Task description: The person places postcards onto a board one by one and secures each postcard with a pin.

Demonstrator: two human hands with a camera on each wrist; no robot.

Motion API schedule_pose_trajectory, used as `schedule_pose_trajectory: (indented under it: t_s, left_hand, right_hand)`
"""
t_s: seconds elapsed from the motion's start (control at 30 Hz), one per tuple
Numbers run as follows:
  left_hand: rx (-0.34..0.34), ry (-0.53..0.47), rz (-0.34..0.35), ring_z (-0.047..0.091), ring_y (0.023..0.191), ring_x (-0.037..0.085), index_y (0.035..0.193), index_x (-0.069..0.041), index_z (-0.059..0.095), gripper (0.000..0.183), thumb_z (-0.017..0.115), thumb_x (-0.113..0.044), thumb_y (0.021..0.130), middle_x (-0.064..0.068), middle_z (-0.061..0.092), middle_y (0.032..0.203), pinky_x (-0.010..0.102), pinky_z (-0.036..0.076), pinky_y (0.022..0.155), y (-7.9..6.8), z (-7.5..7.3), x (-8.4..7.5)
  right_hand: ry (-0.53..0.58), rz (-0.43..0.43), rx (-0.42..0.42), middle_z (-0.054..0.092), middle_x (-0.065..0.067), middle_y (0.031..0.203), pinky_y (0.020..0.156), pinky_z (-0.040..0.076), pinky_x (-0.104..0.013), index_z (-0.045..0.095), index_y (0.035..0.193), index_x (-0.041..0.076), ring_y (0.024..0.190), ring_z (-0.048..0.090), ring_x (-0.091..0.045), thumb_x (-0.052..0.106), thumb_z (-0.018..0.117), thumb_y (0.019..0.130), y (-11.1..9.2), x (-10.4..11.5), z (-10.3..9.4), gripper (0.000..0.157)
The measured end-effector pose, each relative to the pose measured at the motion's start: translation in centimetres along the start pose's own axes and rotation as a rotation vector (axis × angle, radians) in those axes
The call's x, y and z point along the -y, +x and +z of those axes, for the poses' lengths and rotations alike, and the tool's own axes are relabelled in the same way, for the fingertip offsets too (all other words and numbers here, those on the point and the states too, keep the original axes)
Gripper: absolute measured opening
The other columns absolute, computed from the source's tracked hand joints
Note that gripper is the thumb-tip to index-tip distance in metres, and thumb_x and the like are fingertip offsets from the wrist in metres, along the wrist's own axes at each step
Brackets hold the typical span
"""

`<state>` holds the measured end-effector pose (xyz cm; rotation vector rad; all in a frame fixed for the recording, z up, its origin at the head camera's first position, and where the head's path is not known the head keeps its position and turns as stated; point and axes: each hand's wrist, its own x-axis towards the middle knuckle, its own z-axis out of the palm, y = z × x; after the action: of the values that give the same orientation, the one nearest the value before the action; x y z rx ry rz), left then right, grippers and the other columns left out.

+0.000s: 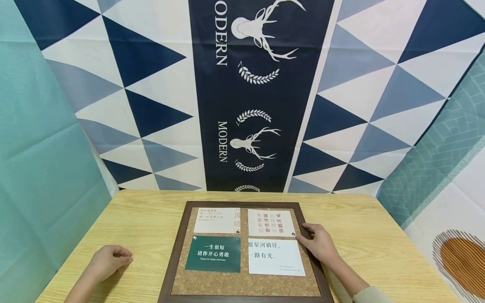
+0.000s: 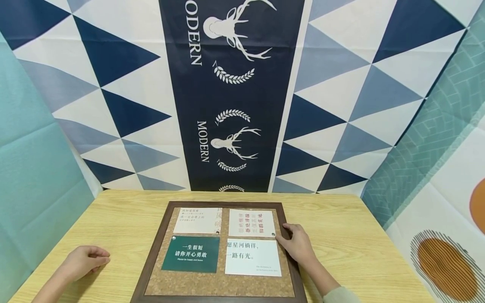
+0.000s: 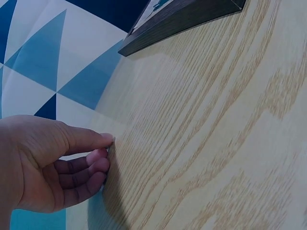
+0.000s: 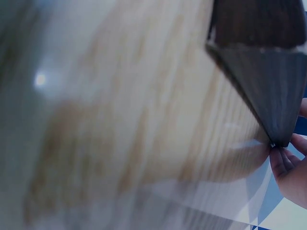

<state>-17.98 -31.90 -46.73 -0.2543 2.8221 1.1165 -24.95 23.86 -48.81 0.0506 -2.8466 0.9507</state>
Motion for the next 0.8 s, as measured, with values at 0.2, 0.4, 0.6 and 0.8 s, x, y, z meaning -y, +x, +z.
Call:
schedule_pose_trajectory:
  t_s: [0.2, 0.4, 0.6, 0.8]
  left_hand:
    - [-0.003, 0.03, 0.008, 0.053, 0.062, 0.015, 0.093, 0.003, 0.067, 0.015, 0.062, -0.009, 0.084, 0.001, 0.06, 0.066, 0.028, 0.042, 0.057, 0.01, -0.04, 0.08]
    - [-0.015, 0.039, 0.021, 0.053, 0.061, 0.016, 0.091, 0.001, 0.065, 0.013, 0.062, -0.01, 0.086, 0.001, 0.059, 0.066, 0.029, 0.041, 0.057, -0.05, 0.02, 0.08]
    - [-0.038, 0.036, 0.009, 0.053, 0.061, 0.015, 0.089, -0.001, 0.064, 0.011, 0.06, -0.011, 0.086, 0.001, 0.06, 0.067, 0.028, 0.041, 0.058, -0.01, -0.06, 0.12]
    - [-0.059, 0.029, -0.014, 0.054, 0.062, 0.015, 0.087, -0.001, 0.064, 0.013, 0.06, -0.013, 0.085, 0.001, 0.06, 0.065, 0.028, 0.041, 0.058, 0.11, -0.23, -0.02]
  right_hand:
    - [-0.003, 0.001, -0.002, 0.05, -0.03, 0.125, 0.085, 0.05, -0.047, 0.054, 0.125, -0.006, 0.108, 0.056, -0.042, 0.022, 0.067, 0.085, -0.01, 0.02, 0.0, 0.05]
    - [-0.001, 0.004, 0.003, 0.05, -0.03, 0.125, 0.085, 0.05, -0.047, 0.054, 0.125, -0.006, 0.109, 0.055, -0.042, 0.023, 0.066, 0.085, -0.01, -0.01, 0.01, 0.051]
    - [0.008, 0.007, 0.007, 0.049, -0.029, 0.126, 0.086, 0.05, -0.047, 0.053, 0.126, -0.006, 0.109, 0.055, -0.042, 0.023, 0.066, 0.086, -0.03, 0.05, -0.05, 0.051]
    - [0.008, 0.001, 0.006, 0.049, -0.03, 0.125, 0.085, 0.05, -0.047, 0.053, 0.126, -0.006, 0.109, 0.055, -0.042, 0.022, 0.066, 0.085, -0.03, 0.15, -0.11, 0.051]
